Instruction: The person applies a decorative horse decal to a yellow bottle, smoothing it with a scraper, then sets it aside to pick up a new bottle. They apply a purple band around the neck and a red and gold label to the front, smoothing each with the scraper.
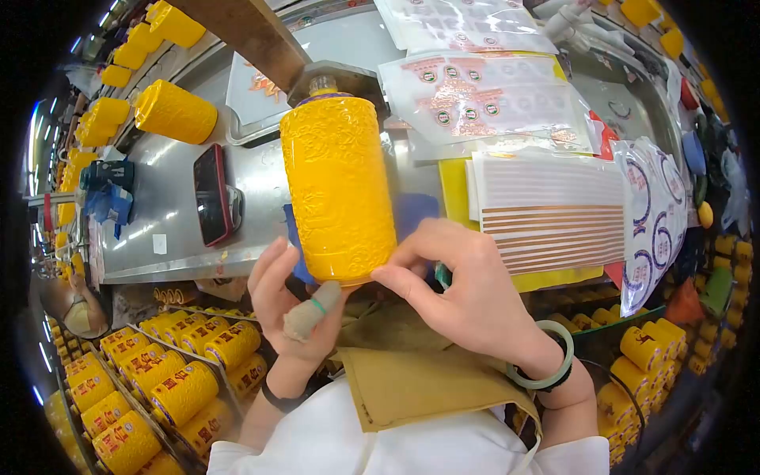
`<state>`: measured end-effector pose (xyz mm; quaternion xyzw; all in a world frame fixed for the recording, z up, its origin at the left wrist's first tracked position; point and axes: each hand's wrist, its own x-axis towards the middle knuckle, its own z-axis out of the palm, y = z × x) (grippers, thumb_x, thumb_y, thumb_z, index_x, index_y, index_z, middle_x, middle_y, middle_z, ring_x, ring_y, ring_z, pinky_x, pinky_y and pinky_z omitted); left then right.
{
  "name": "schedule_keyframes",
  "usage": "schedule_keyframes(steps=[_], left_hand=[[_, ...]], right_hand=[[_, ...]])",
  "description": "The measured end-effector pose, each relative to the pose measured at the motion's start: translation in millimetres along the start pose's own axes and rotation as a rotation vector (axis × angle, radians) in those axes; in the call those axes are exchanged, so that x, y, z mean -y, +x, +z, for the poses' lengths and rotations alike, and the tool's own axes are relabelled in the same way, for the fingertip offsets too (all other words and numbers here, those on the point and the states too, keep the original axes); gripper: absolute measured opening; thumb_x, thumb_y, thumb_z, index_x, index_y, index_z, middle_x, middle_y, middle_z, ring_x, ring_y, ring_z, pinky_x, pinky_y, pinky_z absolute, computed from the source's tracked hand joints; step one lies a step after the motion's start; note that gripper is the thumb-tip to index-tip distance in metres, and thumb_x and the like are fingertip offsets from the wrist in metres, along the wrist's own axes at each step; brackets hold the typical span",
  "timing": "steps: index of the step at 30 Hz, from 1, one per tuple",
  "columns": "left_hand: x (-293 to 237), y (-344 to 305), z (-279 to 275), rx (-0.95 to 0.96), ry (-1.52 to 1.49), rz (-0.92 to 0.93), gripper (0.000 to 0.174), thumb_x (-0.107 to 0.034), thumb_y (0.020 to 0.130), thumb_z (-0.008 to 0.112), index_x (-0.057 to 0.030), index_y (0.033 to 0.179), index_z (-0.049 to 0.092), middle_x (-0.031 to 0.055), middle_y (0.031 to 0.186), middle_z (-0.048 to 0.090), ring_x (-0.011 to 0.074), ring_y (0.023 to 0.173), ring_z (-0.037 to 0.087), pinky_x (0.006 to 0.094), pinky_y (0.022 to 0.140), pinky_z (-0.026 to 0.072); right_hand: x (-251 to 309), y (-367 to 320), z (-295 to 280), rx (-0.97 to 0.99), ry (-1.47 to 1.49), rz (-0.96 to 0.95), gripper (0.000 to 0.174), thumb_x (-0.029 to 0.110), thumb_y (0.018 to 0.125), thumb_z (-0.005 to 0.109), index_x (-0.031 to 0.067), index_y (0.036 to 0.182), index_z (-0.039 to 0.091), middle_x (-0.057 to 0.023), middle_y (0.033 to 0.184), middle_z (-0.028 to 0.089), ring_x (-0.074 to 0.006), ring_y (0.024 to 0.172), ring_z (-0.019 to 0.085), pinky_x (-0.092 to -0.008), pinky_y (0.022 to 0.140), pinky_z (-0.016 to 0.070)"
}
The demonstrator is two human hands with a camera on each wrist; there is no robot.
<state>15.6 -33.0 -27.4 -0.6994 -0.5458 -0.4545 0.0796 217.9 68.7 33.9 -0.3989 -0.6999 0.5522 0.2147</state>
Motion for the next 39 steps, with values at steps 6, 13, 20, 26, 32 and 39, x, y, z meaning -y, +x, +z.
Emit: schedule_keyframes(steps=[6, 13, 20, 26, 32, 39], left_hand=[[-2, 5, 4, 0.011, -0.260, -0.216, 0.041, 0.001, 0.080, 0.083, -0.0035, 0.118, 0.068, 0.0172, 0.132, 0.060, 0.0361, 0.121, 0.062, 0.0404, 0.099, 0.0574], [-7, -1, -7, 0.117, -0.184, -0.248, 0.037, 0.006, 0.080, 0.081, -0.0044, 0.114, 0.067, 0.0153, 0.128, 0.062, 0.0387, 0.121, 0.062, 0.0453, 0.096, 0.0584], [1, -13, 8, -0.064, -0.333, -0.310, 0.050, 0.010, 0.075, 0.083, -0.0003, 0.120, 0.065, 0.0162, 0.130, 0.062, 0.0332, 0.122, 0.063, 0.0395, 0.102, 0.0544], [1, -13, 1, 0.023, -0.340, -0.332, 0.051, 0.009, 0.085, 0.076, 0.0023, 0.131, 0.053, 0.0265, 0.140, 0.053, 0.0340, 0.124, 0.064, 0.0432, 0.105, 0.0552], [-1, -14, 7, -0.063, -0.368, -0.394, 0.053, 0.007, 0.077, 0.083, -0.0016, 0.125, 0.063, 0.0194, 0.134, 0.060, 0.0312, 0.125, 0.062, 0.0385, 0.107, 0.0511], [-1, -13, 4, -0.046, -0.331, -0.372, 0.052, 0.008, 0.076, 0.083, -0.0021, 0.124, 0.065, 0.0190, 0.133, 0.060, 0.0298, 0.123, 0.062, 0.0369, 0.105, 0.0514]], right_hand=[[0, 0, 3, -0.030, 0.004, 0.005, 0.014, 0.010, 0.088, 0.079, -0.0012, 0.086, 0.072, -0.0089, 0.077, 0.065, -0.0180, 0.067, 0.061, -0.0322, 0.063, 0.0481], [2, 0, 4, -0.021, -0.065, -0.020, 0.012, 0.010, 0.087, 0.078, 0.0000, 0.084, 0.072, -0.0088, 0.078, 0.066, -0.0184, 0.069, 0.062, -0.0333, 0.064, 0.0483], [-11, -3, -1, -0.107, 0.013, 0.031, 0.014, 0.008, 0.089, 0.076, -0.0014, 0.093, 0.067, -0.0064, 0.078, 0.063, -0.0159, 0.068, 0.056, -0.0315, 0.066, 0.0471], [-5, -1, 21, -0.070, 0.123, 0.056, 0.024, 0.014, 0.091, 0.078, 0.0003, 0.100, 0.060, -0.0068, 0.083, 0.062, -0.0162, 0.073, 0.057, -0.0316, 0.069, 0.0467], [-6, -1, 19, -0.053, 0.177, 0.099, 0.028, 0.017, 0.091, 0.079, 0.0010, 0.100, 0.058, -0.0066, 0.082, 0.061, -0.0165, 0.075, 0.058, -0.0332, 0.070, 0.0469], [-7, -2, 21, -0.039, 0.185, 0.133, 0.027, 0.017, 0.091, 0.079, 0.0010, 0.099, 0.059, -0.0061, 0.082, 0.060, -0.0153, 0.075, 0.055, -0.0315, 0.070, 0.0457]])
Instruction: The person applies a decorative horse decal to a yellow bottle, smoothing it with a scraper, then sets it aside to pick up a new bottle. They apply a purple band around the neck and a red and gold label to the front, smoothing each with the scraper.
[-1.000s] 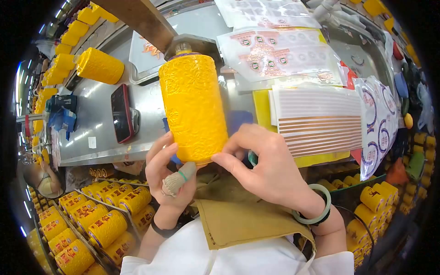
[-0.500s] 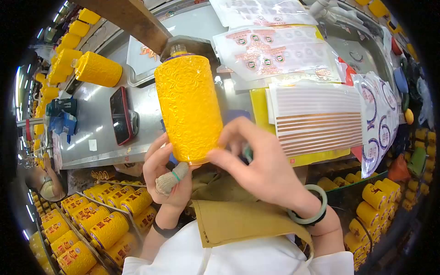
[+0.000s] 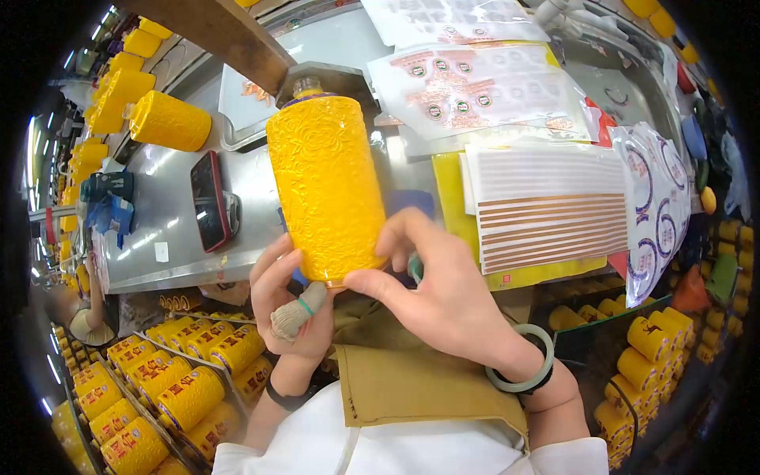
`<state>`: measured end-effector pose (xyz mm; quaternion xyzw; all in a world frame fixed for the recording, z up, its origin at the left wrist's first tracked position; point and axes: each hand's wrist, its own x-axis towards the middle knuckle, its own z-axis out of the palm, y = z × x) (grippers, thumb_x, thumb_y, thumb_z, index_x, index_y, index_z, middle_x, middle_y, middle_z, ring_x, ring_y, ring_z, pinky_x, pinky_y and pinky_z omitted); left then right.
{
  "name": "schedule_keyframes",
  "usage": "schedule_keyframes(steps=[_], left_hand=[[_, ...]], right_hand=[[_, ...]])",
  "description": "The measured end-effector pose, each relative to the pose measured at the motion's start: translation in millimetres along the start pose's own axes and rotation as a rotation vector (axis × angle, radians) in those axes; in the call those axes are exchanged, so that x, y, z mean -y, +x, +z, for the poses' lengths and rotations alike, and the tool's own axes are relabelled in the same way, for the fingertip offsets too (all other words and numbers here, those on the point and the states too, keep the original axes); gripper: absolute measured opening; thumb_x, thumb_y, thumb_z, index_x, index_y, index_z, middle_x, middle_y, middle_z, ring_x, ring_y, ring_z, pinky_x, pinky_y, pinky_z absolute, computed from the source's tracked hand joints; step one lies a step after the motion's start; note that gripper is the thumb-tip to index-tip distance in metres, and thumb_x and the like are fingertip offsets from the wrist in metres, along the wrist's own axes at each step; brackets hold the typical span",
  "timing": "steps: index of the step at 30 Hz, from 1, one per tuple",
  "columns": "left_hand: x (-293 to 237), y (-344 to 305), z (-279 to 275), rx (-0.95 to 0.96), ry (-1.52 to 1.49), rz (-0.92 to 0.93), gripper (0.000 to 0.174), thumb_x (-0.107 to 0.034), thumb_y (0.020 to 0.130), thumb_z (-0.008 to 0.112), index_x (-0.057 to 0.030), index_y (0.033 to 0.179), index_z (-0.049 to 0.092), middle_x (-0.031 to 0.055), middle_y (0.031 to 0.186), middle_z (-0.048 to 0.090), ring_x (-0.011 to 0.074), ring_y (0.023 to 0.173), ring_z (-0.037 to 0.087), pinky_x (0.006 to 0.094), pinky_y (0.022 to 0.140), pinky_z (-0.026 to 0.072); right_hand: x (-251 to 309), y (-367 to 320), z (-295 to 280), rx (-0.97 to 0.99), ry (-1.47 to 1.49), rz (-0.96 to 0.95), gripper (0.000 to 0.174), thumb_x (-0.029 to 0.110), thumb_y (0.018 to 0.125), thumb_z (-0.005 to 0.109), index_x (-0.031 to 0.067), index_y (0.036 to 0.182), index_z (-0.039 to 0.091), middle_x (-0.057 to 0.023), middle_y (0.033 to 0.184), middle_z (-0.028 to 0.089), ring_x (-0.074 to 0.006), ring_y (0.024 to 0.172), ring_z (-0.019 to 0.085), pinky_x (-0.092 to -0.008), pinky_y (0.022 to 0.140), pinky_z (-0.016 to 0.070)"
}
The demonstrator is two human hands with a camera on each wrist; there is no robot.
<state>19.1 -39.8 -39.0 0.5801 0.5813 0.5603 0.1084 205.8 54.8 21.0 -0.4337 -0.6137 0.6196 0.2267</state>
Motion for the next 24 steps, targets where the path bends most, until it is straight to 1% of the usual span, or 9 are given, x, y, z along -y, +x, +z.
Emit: schedule_keyframes(steps=[2, 5, 8, 10, 13, 20, 22, 23, 24], left_hand=[[0, 1, 0, -0.006, -0.005, 0.001, 0.051, 0.008, 0.076, 0.082, -0.0021, 0.124, 0.065, 0.0186, 0.133, 0.060, 0.0297, 0.122, 0.062, 0.0369, 0.105, 0.0515], [-1, 2, -2, 0.013, 0.013, 0.015, 0.052, 0.008, 0.076, 0.082, -0.0014, 0.124, 0.065, 0.0184, 0.133, 0.060, 0.0301, 0.122, 0.062, 0.0372, 0.105, 0.0517], [-3, 4, -2, 0.009, 0.023, 0.009, 0.045, 0.007, 0.077, 0.081, -0.0028, 0.119, 0.068, 0.0172, 0.132, 0.061, 0.0315, 0.122, 0.062, 0.0378, 0.103, 0.0527], [-3, 8, -6, 0.078, 0.136, 0.177, 0.037, 0.007, 0.079, 0.079, -0.0070, 0.112, 0.071, 0.0159, 0.131, 0.063, 0.0335, 0.122, 0.062, 0.0392, 0.102, 0.0546], [-12, 17, -2, 0.084, 0.194, 0.215, 0.031, 0.004, 0.080, 0.081, -0.0106, 0.106, 0.072, 0.0144, 0.130, 0.064, 0.0355, 0.123, 0.062, 0.0403, 0.101, 0.0563], [-16, 30, 2, 0.123, 0.213, 0.305, 0.029, -0.006, 0.081, 0.084, -0.0121, 0.106, 0.072, 0.0152, 0.132, 0.065, 0.0376, 0.124, 0.062, 0.0450, 0.102, 0.0577], [-13, 38, -1, 0.267, 0.289, 0.453, 0.031, -0.002, 0.081, 0.084, -0.0120, 0.109, 0.073, 0.0169, 0.134, 0.063, 0.0386, 0.125, 0.061, 0.0469, 0.103, 0.0576], [-12, 35, 1, 0.266, 0.288, 0.458, 0.031, -0.002, 0.081, 0.084, -0.0120, 0.109, 0.073, 0.0169, 0.134, 0.063, 0.0386, 0.125, 0.061, 0.0469, 0.103, 0.0576], [-9, 27, 4, 0.158, 0.149, 0.285, 0.034, 0.000, 0.081, 0.084, -0.0118, 0.111, 0.073, 0.0169, 0.135, 0.062, 0.0391, 0.126, 0.061, 0.0470, 0.104, 0.0572]], right_hand=[[-1, 0, 0, -0.009, -0.048, -0.008, 0.027, 0.017, 0.091, 0.079, 0.0011, 0.098, 0.059, -0.0057, 0.082, 0.060, -0.0146, 0.075, 0.054, -0.0309, 0.071, 0.0454], [1, 1, -2, 0.017, 0.022, 0.052, 0.028, 0.018, 0.090, 0.080, 0.0010, 0.098, 0.059, -0.0048, 0.082, 0.060, -0.0135, 0.076, 0.054, -0.0304, 0.071, 0.0451], [3, 2, -3, 0.026, 0.045, 0.056, 0.026, 0.019, 0.093, 0.078, 0.0002, 0.098, 0.060, -0.0045, 0.083, 0.061, -0.0130, 0.078, 0.054, -0.0299, 0.072, 0.0450], [-1, 3, -2, 0.010, 0.125, 0.003, 0.023, 0.019, 0.097, 0.074, -0.0009, 0.099, 0.062, -0.0046, 0.085, 0.063, -0.0125, 0.079, 0.054, -0.0291, 0.074, 0.0452], [-2, 3, -4, 0.017, 0.108, -0.038, 0.022, 0.020, 0.102, 0.067, -0.0019, 0.100, 0.063, -0.0054, 0.088, 0.066, -0.0125, 0.082, 0.057, -0.0287, 0.077, 0.0458], [1, 3, -3, -0.013, 0.128, -0.034, 0.024, 0.021, 0.106, 0.060, -0.0023, 0.101, 0.063, -0.0074, 0.091, 0.068, -0.0134, 0.087, 0.060, -0.0302, 0.081, 0.0469], [1, 1, -4, -0.017, 0.195, -0.037, 0.025, 0.022, 0.108, 0.059, -0.0012, 0.101, 0.061, -0.0040, 0.089, 0.065, -0.0111, 0.085, 0.057, -0.0279, 0.079, 0.0455], [1, -1, -8, -0.019, 0.195, -0.040, 0.025, 0.022, 0.108, 0.059, -0.0012, 0.101, 0.061, -0.0040, 0.089, 0.065, -0.0111, 0.085, 0.057, -0.0279, 0.079, 0.0455], [-2, -2, -15, -0.089, 0.213, -0.014, 0.025, 0.023, 0.108, 0.058, -0.0002, 0.101, 0.061, -0.0016, 0.088, 0.061, -0.0099, 0.083, 0.054, -0.0265, 0.077, 0.0443]])
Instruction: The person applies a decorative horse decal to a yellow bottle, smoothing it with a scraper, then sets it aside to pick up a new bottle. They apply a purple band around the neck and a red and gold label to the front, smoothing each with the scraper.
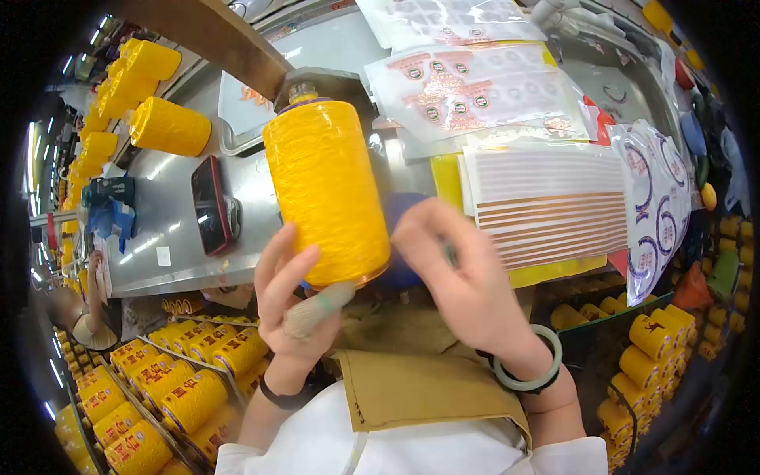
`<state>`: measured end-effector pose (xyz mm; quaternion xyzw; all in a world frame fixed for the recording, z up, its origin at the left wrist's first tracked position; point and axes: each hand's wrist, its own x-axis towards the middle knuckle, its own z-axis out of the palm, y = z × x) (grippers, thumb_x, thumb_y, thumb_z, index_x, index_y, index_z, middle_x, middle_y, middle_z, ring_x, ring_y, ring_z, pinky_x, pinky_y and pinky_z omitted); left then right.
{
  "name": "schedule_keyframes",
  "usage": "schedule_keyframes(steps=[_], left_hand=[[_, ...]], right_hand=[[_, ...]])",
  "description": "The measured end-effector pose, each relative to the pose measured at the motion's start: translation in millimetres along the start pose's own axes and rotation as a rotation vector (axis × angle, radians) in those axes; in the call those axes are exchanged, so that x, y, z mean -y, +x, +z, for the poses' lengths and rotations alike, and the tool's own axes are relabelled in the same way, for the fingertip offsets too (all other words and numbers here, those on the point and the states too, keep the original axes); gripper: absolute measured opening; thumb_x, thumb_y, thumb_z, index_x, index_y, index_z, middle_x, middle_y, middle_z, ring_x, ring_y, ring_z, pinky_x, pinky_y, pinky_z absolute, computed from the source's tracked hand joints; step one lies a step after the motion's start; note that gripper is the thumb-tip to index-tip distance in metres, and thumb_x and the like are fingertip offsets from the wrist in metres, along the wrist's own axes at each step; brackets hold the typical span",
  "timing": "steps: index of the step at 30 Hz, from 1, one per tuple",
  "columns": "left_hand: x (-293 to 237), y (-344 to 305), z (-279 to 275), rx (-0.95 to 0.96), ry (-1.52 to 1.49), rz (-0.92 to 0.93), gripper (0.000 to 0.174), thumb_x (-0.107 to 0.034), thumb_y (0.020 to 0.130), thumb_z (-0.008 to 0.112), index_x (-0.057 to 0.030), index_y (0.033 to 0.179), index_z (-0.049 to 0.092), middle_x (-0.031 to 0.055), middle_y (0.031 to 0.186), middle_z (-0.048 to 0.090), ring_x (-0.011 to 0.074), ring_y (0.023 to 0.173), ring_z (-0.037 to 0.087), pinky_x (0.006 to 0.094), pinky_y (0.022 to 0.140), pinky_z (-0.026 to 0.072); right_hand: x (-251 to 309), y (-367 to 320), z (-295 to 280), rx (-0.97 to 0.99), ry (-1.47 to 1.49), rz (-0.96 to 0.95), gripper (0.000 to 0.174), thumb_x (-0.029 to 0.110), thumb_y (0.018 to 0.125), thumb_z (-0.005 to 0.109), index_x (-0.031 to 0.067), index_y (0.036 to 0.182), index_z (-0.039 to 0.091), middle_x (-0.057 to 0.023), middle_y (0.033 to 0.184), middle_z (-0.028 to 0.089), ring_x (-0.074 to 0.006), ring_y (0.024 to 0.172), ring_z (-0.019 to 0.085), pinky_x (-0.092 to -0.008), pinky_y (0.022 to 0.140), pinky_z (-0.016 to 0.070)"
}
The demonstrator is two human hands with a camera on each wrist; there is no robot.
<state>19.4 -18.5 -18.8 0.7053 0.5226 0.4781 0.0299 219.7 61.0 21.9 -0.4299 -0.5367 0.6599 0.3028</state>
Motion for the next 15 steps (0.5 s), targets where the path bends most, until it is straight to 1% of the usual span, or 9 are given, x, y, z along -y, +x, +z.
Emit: schedule_keyframes(steps=[1, 2, 4, 5, 8, 9, 12, 13, 15], left_hand=[[-1, -6, 4, -0.113, -0.139, -0.171, 0.036, 0.002, 0.080, 0.083, -0.0116, 0.112, 0.073, 0.0169, 0.137, 0.060, 0.0397, 0.127, 0.060, 0.0471, 0.105, 0.0568], [-4, -12, 3, -0.109, -0.143, -0.167, 0.036, 0.002, 0.080, 0.083, -0.0116, 0.112, 0.073, 0.0169, 0.137, 0.060, 0.0397, 0.127, 0.060, 0.0471, 0.105, 0.0568], [-9, -23, 2, -0.162, -0.151, -0.388, 0.038, 0.005, 0.080, 0.082, -0.0105, 0.114, 0.073, 0.0170, 0.140, 0.058, 0.0407, 0.129, 0.059, 0.0474, 0.106, 0.0560], [0, -22, -2, -0.068, 0.112, -0.053, 0.041, 0.004, 0.079, 0.083, -0.0133, 0.115, 0.073, 0.0167, 0.136, 0.061, 0.0405, 0.129, 0.059, 0.0465, 0.106, 0.0557], [-3, -1, 0, 0.054, 0.214, 0.115, 0.042, 0.003, 0.079, 0.083, -0.0158, 0.116, 0.073, 0.0164, 0.131, 0.065, 0.0401, 0.128, 0.060, 0.0460, 0.104, 0.0565], [-2, 8, 4, 0.045, 0.147, 0.122, 0.046, 0.002, 0.079, 0.084, -0.0194, 0.118, 0.073, 0.0159, 0.127, 0.068, 0.0400, 0.126, 0.060, 0.0466, 0.102, 0.0574], [9, 3, -1, 0.005, 0.096, 0.181, 0.052, 0.001, 0.080, 0.084, -0.0164, 0.126, 0.070, 0.0188, 0.132, 0.065, 0.0408, 0.126, 0.061, 0.0475, 0.102, 0.0573], [-2, -2, 7, -0.147, -0.151, -0.165, 0.057, 0.002, 0.080, 0.084, -0.0113, 0.132, 0.066, 0.0218, 0.136, 0.061, 0.0408, 0.127, 0.061, 0.0473, 0.105, 0.0557], [2, -20, 4, -0.154, -0.173, -0.219, 0.056, 0.002, 0.080, 0.084, -0.0084, 0.132, 0.066, 0.0227, 0.136, 0.060, 0.0406, 0.128, 0.060, 0.0469, 0.106, 0.0551]], right_hand=[[-1, -1, -8, -0.074, 0.017, 0.021, 0.025, 0.024, 0.109, 0.057, 0.0008, 0.101, 0.060, 0.0007, 0.087, 0.058, -0.0086, 0.081, 0.051, -0.0250, 0.076, 0.0432], [-2, -2, -16, -0.080, 0.019, 0.020, 0.025, 0.024, 0.109, 0.057, 0.0008, 0.101, 0.060, 0.0007, 0.087, 0.058, -0.0086, 0.081, 0.051, -0.0250, 0.076, 0.0432], [-6, -2, -31, -0.244, -0.020, -0.063, 0.033, 0.033, 0.112, 0.051, 0.0033, 0.101, 0.060, 0.0037, 0.085, 0.052, -0.0064, 0.080, 0.045, -0.0224, 0.074, 0.0397], [-10, 0, -37, -0.244, -0.014, -0.083, 0.035, 0.035, 0.112, 0.050, 0.0038, 0.101, 0.060, 0.0035, 0.087, 0.052, -0.0059, 0.080, 0.044, -0.0216, 0.073, 0.0384], [-1, 3, -15, -0.239, -0.008, -0.118, 0.033, 0.033, 0.112, 0.050, 0.0037, 0.102, 0.060, 0.0029, 0.089, 0.053, -0.0068, 0.080, 0.045, -0.0226, 0.074, 0.0394], [10, -1, -7, -0.164, -0.010, -0.021, 0.032, 0.033, 0.112, 0.051, 0.0030, 0.104, 0.061, 0.0023, 0.092, 0.055, -0.0081, 0.083, 0.047, -0.0243, 0.077, 0.0417], [8, -3, -5, -0.054, -0.026, -0.100, 0.034, 0.034, 0.111, 0.051, 0.0026, 0.109, 0.063, 0.0007, 0.094, 0.058, -0.0093, 0.085, 0.050, -0.0253, 0.081, 0.0431], [3, -2, -9, -0.126, -0.020, -0.111, 0.035, 0.035, 0.111, 0.051, 0.0028, 0.109, 0.064, 0.0013, 0.092, 0.057, -0.0087, 0.085, 0.049, -0.0249, 0.080, 0.0425], [-7, -2, -24, -0.263, -0.039, -0.098, 0.039, 0.039, 0.112, 0.051, 0.0028, 0.108, 0.065, 0.0035, 0.087, 0.054, -0.0069, 0.082, 0.047, -0.0238, 0.077, 0.0397]])
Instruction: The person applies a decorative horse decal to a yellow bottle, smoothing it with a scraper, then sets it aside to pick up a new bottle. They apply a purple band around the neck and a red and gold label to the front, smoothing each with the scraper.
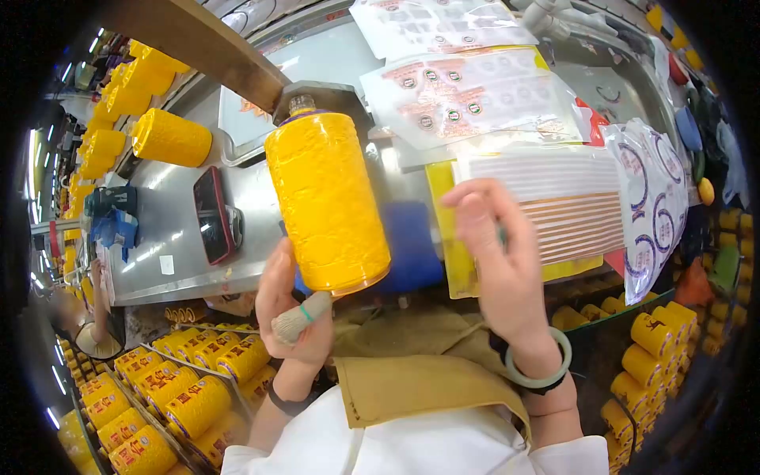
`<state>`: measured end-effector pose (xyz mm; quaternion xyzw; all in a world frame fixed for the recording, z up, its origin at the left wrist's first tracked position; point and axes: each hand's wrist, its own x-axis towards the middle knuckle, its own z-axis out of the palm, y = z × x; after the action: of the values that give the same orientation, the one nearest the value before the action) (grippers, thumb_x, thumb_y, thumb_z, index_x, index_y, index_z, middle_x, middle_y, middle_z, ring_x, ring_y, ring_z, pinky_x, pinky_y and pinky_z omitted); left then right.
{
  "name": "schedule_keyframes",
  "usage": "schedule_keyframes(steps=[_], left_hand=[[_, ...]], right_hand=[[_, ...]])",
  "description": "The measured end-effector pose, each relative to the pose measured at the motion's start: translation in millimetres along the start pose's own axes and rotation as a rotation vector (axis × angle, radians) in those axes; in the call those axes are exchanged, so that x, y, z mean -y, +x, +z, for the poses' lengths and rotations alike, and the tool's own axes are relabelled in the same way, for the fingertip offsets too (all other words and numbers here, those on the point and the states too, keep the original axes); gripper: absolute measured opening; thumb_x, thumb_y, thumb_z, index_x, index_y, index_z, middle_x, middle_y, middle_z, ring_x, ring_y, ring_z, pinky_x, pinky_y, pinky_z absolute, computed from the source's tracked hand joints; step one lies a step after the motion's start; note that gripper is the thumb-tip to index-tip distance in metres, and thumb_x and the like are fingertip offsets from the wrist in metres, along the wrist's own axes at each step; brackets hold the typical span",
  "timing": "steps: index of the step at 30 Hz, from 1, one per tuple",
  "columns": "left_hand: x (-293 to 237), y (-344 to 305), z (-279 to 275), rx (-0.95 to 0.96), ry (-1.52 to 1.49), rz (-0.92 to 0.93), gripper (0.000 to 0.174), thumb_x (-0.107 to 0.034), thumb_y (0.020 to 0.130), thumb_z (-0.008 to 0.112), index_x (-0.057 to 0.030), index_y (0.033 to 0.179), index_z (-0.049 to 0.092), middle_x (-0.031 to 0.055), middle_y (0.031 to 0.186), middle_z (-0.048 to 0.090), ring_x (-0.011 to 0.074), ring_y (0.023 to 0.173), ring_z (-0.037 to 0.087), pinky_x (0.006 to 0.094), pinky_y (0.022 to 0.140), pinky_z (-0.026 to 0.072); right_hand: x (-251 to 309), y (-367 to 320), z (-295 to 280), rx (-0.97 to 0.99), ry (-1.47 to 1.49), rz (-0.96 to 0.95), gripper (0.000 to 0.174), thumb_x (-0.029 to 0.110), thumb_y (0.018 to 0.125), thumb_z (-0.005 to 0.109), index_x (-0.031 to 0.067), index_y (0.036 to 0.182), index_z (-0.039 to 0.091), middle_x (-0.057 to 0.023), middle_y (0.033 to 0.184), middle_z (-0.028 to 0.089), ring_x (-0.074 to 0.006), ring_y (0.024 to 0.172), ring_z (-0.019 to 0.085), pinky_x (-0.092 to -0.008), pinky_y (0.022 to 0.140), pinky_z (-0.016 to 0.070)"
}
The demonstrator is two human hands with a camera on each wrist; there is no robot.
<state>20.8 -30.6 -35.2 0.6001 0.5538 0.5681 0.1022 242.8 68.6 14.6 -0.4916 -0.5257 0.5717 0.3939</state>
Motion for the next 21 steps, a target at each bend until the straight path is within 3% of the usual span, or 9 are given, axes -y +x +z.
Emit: schedule_keyframes(steps=[1, 3, 5, 7, 9, 13, 17, 19, 21], left_hand=[[1, -5, -3, -0.017, -0.018, -0.054, 0.056, 0.002, 0.081, 0.084, -0.0054, 0.133, 0.065, 0.0236, 0.136, 0.059, 0.0403, 0.129, 0.060, 0.0466, 0.107, 0.0545], [-3, -5, -6, -0.015, 0.028, -0.094, 0.053, 0.003, 0.080, 0.084, -0.0100, 0.129, 0.069, 0.0212, 0.138, 0.059, 0.0397, 0.130, 0.059, 0.0454, 0.107, 0.0547], [-2, 4, -9, 0.089, 0.289, 0.273, 0.051, 0.000, 0.079, 0.085, -0.0160, 0.125, 0.071, 0.0175, 0.139, 0.061, 0.0391, 0.129, 0.059, 0.0442, 0.105, 0.0560], [-2, 11, -6, 0.129, 0.326, 0.325, 0.045, -0.004, 0.078, 0.085, -0.0178, 0.119, 0.073, 0.0154, 0.138, 0.062, 0.0385, 0.128, 0.059, 0.0445, 0.104, 0.0567], [-3, 18, -3, 0.174, 0.358, 0.374, 0.040, -0.007, 0.077, 0.086, -0.0196, 0.114, 0.075, 0.0132, 0.138, 0.063, 0.0378, 0.127, 0.060, 0.0448, 0.102, 0.0575], [-6, 26, 4, 0.189, 0.401, 0.430, 0.029, -0.016, 0.077, 0.086, -0.0203, 0.104, 0.077, 0.0097, 0.131, 0.066, 0.0373, 0.124, 0.059, 0.0487, 0.096, 0.0586], [11, 3, 1, 0.128, 0.226, 0.277, 0.043, -0.012, 0.078, 0.087, -0.0123, 0.118, 0.071, 0.0162, 0.136, 0.056, 0.0367, 0.126, 0.058, 0.0472, 0.102, 0.0564], [5, -4, 8, -0.086, -0.125, -0.095, 0.044, -0.009, 0.079, 0.088, -0.0067, 0.119, 0.070, 0.0191, 0.140, 0.050, 0.0374, 0.127, 0.057, 0.0465, 0.106, 0.0539], [1, -3, 0, -0.048, -0.082, -0.107, 0.045, -0.008, 0.080, 0.087, -0.0119, 0.122, 0.070, 0.0163, 0.138, 0.051, 0.0384, 0.128, 0.056, 0.0496, 0.109, 0.0512]], right_hand=[[-2, 2, -6, -0.028, 0.033, 0.002, 0.038, 0.038, 0.112, 0.050, 0.0029, 0.108, 0.064, 0.0046, 0.085, 0.051, -0.0058, 0.081, 0.045, -0.0221, 0.075, 0.0372], [2, 4, -6, -0.009, 0.073, -0.022, 0.036, 0.036, 0.112, 0.050, 0.0029, 0.108, 0.064, 0.0044, 0.085, 0.052, -0.0056, 0.081, 0.045, -0.0206, 0.075, 0.0368], [11, 3, 7, 0.035, 0.023, -0.035, 0.035, 0.035, 0.112, 0.050, 0.0030, 0.108, 0.064, 0.0041, 0.086, 0.052, -0.0058, 0.081, 0.045, -0.0208, 0.075, 0.0374], [18, 0, 19, 0.152, 0.006, 0.034, 0.033, 0.033, 0.110, 0.054, 0.0021, 0.109, 0.064, 0.0027, 0.088, 0.055, -0.0075, 0.082, 0.047, -0.0233, 0.076, 0.0405], [9, -2, 28, 0.229, 0.019, -0.056, 0.032, 0.032, 0.109, 0.056, 0.0008, 0.112, 0.065, 0.0014, 0.092, 0.058, -0.0086, 0.083, 0.049, -0.0248, 0.078, 0.0423], [5, -2, 17, 0.198, -0.057, -0.026, 0.033, 0.031, 0.109, 0.056, -0.0004, 0.113, 0.064, -0.0003, 0.094, 0.061, -0.0091, 0.084, 0.050, -0.0255, 0.079, 0.0437], [6, -5, 10, 0.121, 0.008, 0.012, 0.035, 0.034, 0.111, 0.053, 0.0008, 0.110, 0.065, 0.0009, 0.089, 0.059, -0.0087, 0.082, 0.049, -0.0251, 0.076, 0.0421], [3, -6, 8, 0.129, 0.015, 0.027, 0.036, 0.035, 0.111, 0.052, 0.0012, 0.109, 0.065, 0.0007, 0.088, 0.058, -0.0085, 0.082, 0.048, -0.0249, 0.076, 0.0418], [0, -4, 9, 0.131, 0.019, -0.009, 0.036, 0.035, 0.111, 0.053, 0.0011, 0.109, 0.065, 0.0003, 0.087, 0.058, -0.0087, 0.082, 0.049, -0.0250, 0.076, 0.0419]])
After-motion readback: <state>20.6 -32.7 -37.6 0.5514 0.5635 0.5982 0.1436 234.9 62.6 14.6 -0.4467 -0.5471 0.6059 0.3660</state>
